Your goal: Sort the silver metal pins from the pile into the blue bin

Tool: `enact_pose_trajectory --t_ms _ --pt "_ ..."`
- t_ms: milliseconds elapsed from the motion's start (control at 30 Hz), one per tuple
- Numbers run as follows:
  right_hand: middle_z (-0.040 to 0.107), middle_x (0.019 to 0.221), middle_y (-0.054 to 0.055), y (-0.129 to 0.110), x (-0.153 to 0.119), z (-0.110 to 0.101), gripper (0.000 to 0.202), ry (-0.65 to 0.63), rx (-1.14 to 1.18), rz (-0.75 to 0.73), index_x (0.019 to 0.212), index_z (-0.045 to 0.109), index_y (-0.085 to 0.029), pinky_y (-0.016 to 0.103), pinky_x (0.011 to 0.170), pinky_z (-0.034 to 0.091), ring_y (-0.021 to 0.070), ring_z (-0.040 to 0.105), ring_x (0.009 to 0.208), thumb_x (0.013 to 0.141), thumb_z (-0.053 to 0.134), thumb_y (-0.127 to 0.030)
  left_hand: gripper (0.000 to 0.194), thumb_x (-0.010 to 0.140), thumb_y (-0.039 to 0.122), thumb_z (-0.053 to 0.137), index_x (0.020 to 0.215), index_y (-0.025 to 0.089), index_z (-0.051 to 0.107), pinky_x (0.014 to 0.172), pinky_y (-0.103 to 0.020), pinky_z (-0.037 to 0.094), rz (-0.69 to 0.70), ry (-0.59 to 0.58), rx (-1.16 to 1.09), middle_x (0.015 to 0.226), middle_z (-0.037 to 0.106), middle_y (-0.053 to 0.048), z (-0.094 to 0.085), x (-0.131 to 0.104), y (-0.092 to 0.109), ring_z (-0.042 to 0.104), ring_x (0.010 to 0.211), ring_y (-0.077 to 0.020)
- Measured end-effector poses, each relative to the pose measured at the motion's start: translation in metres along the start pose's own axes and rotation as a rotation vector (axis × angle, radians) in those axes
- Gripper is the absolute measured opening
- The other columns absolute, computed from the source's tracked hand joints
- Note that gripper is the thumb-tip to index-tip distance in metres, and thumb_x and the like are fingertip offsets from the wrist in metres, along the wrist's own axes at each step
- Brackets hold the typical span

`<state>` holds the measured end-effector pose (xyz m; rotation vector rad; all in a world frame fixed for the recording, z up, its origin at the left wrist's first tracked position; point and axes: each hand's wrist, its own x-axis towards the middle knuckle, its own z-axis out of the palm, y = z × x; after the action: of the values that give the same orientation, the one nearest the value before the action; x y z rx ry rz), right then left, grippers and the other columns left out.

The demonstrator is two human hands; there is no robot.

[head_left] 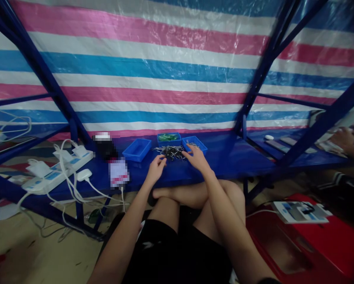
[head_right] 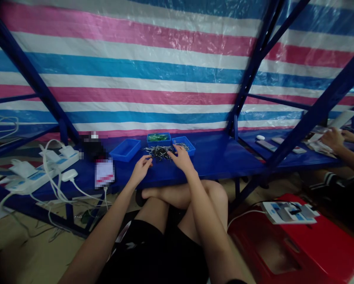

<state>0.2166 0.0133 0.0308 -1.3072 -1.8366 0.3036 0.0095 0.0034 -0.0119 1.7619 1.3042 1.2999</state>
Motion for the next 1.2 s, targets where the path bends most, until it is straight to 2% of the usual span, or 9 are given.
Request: enact_pose_trajectory --t_ms 67,167,267,400,567,767,1000,1133,1200 --pt "0.045 0.128 0.016 0.004 -0.003 0.002 0.058 -0.048 -0.047 0.042 0.13 0.042 -0.016 0.031 0.082 0.044 0.0162 0.059 0.087 0.079 0.058 -0.04 0.034 0.081 0.037 0.049 0.106 0.016 0.054 0.069 -0.028 0.045 0.003 0.044 0.028 0.072 0.062 -0.003 -0.001 0.001 -0.003 0.06 0.07 -0.0165" --pt "0.056 0.116 0.012 -0.003 -0.013 0.015 0.044 -0.209 -0.114 -0.047 0.122 0.051 -0.016 0.03 0.085 0.043 0.0173 0.058 0.092 0.082 0.055 -0.035 0.026 0.078 0.031 0.051 0.098 0.016 0.059 0.07 -0.03 0.046 0.004 0.059 0.183 0.08 0.063 -0.006 -0.008 0.01 -0.007 0.06 0.072 -0.0178" --pt "0.062 0.106 0.009 -0.015 -0.021 0.029 0.034 -0.353 -0.152 -0.182 0.114 0.057 -0.016 0.028 0.086 0.042 0.0169 0.058 0.094 0.084 0.053 -0.031 0.02 0.077 0.025 0.05 0.091 0.016 0.062 0.078 -0.034 0.045 0.01 0.048 0.556 0.09 0.062 -0.012 -0.018 0.032 -0.009 0.06 0.084 -0.0232" --pt "0.064 0.103 0.009 -0.021 -0.024 0.034 0.029 -0.393 -0.214 -0.225 0.111 0.058 -0.016 0.028 0.087 0.041 0.0172 0.058 0.097 0.086 0.051 -0.029 0.028 0.08 0.015 0.043 0.102 0.008 0.059 0.078 -0.04 0.045 -0.086 0.044 0.934 0.101 0.056 -0.023 -0.019 0.062 -0.007 0.059 0.091 -0.0306" --pt "0.063 0.103 0.009 -0.02 -0.023 0.031 0.026 -0.423 -0.25 -0.238 0.108 0.06 -0.017 0.027 0.087 0.04 0.0172 0.057 0.099 0.087 0.049 -0.027 0.035 0.083 0.006 0.03 0.098 0.003 0.061 0.074 -0.042 0.046 -0.109 -0.026 1.097 0.097 0.056 -0.027 -0.008 0.079 -0.007 0.059 0.091 -0.0331" --pt "0.063 0.103 0.01 -0.021 -0.024 0.03 0.027 -0.422 -0.261 -0.254 0.108 0.06 -0.015 0.028 0.087 0.04 0.0178 0.056 0.099 0.087 0.05 -0.028 0.033 0.081 0.005 0.032 0.096 0.006 0.06 0.074 -0.041 0.046 -0.09 -0.075 1.107 0.096 0.058 -0.024 -0.021 0.078 -0.009 0.059 0.091 -0.0325" --pt "0.062 0.103 0.01 -0.022 -0.025 0.033 0.029 -0.383 -0.269 -0.181 0.111 0.057 -0.016 0.028 0.084 0.041 0.018 0.058 0.095 0.086 0.05 -0.029 0.023 0.085 0.023 0.038 0.099 0.016 0.055 0.078 -0.036 0.043 -0.015 0.019 0.749 0.098 0.06 -0.015 -0.023 0.049 0.0 0.058 0.092 -0.0265" --pt "0.063 0.103 0.01 -0.021 -0.026 0.034 0.027 -0.386 -0.274 -0.204 0.109 0.058 -0.016 0.028 0.085 0.041 0.0183 0.058 0.097 0.086 0.05 -0.029 0.015 0.081 0.021 0.045 0.088 0.018 0.058 0.074 -0.036 0.043 -0.064 -0.005 0.684 0.091 0.063 -0.014 -0.024 0.054 -0.008 0.06 0.085 -0.0269" --pt "0.063 0.102 0.009 -0.02 -0.026 0.034 0.027 -0.375 -0.272 -0.213 0.108 0.058 -0.017 0.027 0.084 0.042 0.0185 0.058 0.096 0.086 0.05 -0.029 0.011 0.077 0.022 0.05 0.083 0.018 0.058 0.072 -0.033 0.043 -0.059 0.007 0.543 0.084 0.064 -0.011 -0.025 0.06 -0.011 0.061 0.079 -0.0237"
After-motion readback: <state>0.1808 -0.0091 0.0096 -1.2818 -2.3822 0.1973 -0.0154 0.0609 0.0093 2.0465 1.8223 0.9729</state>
